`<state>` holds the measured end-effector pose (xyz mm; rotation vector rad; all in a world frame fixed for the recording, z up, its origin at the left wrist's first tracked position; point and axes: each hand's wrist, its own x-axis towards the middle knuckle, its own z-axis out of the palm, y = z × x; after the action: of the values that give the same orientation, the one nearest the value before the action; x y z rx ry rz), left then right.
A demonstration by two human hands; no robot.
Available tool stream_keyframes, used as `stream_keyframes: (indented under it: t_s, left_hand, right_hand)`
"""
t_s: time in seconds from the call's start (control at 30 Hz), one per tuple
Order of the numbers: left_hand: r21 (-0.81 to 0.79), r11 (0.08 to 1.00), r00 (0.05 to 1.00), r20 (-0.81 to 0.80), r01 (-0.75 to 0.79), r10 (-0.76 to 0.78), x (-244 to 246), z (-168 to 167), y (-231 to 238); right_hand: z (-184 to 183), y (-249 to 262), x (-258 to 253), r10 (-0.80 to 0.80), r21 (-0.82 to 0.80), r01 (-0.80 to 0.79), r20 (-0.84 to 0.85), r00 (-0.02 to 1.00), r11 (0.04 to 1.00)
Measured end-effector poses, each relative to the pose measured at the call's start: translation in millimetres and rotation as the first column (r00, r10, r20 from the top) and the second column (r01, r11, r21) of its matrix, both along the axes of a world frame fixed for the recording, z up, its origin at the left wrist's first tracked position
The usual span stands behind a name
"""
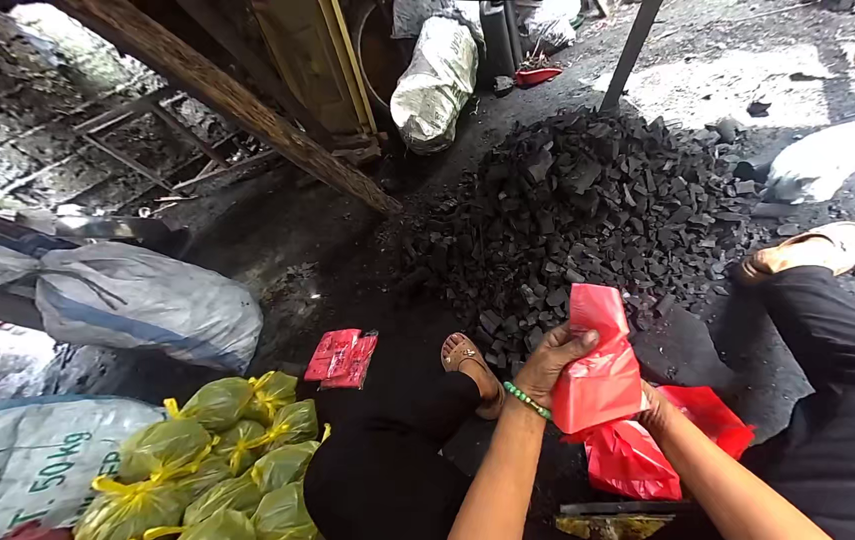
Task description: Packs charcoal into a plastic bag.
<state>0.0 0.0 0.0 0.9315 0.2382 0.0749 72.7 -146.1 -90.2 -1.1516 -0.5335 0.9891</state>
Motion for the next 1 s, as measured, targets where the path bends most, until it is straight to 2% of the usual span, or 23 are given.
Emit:
stream_keyframes:
  t_s: [0.07,0.1,0.17,0.27,0.33,0.4,0.47,0.57,0.63,0.67,0.73,0.77,0.8,0.83,0.87,0.97,1.0]
  left_hand:
    - [0.070,0.997,1.000,0.004,-0.029,0.029,-7.6,1.9,12.5]
    - [0.140,0.990,0.999,-0.015,-0.028,0.031,-13.3,4.2,20.9]
    - [0.248,0.968,0.996,-0.061,-0.048,0.065,-22.7,3.4,42.1]
    - [0.357,0.924,0.972,-0.128,-0.138,0.195,-30.0,-5.3,71.6]
    - [0.353,0.910,0.935,-0.193,-0.218,0.299,-25.8,-18.5,80.0]
    - [0.374,0.894,0.904,-0.244,-0.245,0.350,-19.0,-40.0,82.1]
    - [0.409,0.876,0.885,-0.264,-0.257,0.383,-13.3,-57.7,80.3]
    - [0.547,0.812,0.866,-0.286,-0.204,0.411,-11.3,-72.4,85.4]
    - [0.710,0.694,0.839,-0.304,-0.115,0.451,-12.0,-76.6,92.9]
    - [0.811,0.584,0.808,-0.326,-0.029,0.491,-11.3,-75.4,94.8]
    - [0.938,0.293,0.732,-0.329,0.182,0.597,-6.6,-71.6,90.4]
    - [0.954,0.211,0.720,-0.299,0.212,0.626,-3.6,-68.9,82.6]
    - [0.967,0.165,0.728,-0.256,0.197,0.636,0.3,-67.4,72.5]
    - [0.966,0.178,0.746,-0.258,0.188,0.614,5.8,-64.4,59.8]
    - [0.948,0.251,0.774,-0.308,0.198,0.554,11.9,-61.8,46.9]
    - [0.761,0.603,0.807,-0.501,0.239,0.312,33.7,-63.1,25.5]
    - [0.673,0.713,0.812,-0.519,0.196,0.266,37.7,-70.1,26.1]
  right_hand:
    - [-12.4,-1.8,10.7,0.171,0.173,-0.146,-0.140,0.975,0.974]
    - [-14.8,-1.8,17.9,0.152,0.179,-0.113,-0.222,0.963,0.977]
    - [-17.8,-10.8,43.3,0.058,0.103,-0.036,-0.220,0.974,0.994]
    - [-11.9,-29.2,86.0,0.058,-0.165,-0.068,-0.068,0.996,0.984]
    - [-12.9,-33.6,97.3,-0.034,-0.164,0.025,-0.048,0.998,0.986]
    - [-22.2,-29.6,100.0,-0.228,-0.067,0.221,-0.133,0.964,0.973]
    - [-28.1,-20.6,96.7,-0.374,-0.071,0.368,-0.233,0.898,0.927]
    - [-45.7,-15.3,97.5,-0.396,-0.099,0.383,-0.257,0.882,0.918]
    - [-55.5,-11.5,97.9,-0.391,-0.117,0.373,-0.250,0.886,0.920]
    - [-56.8,-8.3,96.9,-0.396,-0.143,0.371,-0.227,0.890,0.917]
    - [-54.3,2.2,91.9,-0.419,-0.205,0.385,-0.160,0.894,0.900]
    - [-52.5,9.5,88.1,-0.426,-0.224,0.395,-0.113,0.897,0.891]
    - [-49.0,18.7,82.4,-0.440,-0.235,0.414,-0.068,0.895,0.879]
    - [-45.7,28.5,75.5,-0.442,-0.236,0.422,-0.036,0.896,0.875]
    - [-42.8,38.3,67.2,-0.441,-0.228,0.425,-0.020,0.897,0.876]
    - [-28.6,60.9,44.8,-0.346,-0.204,0.343,0.024,0.938,0.917]
    - [-23.0,63.5,42.1,-0.293,-0.206,0.293,0.033,0.956,0.934]
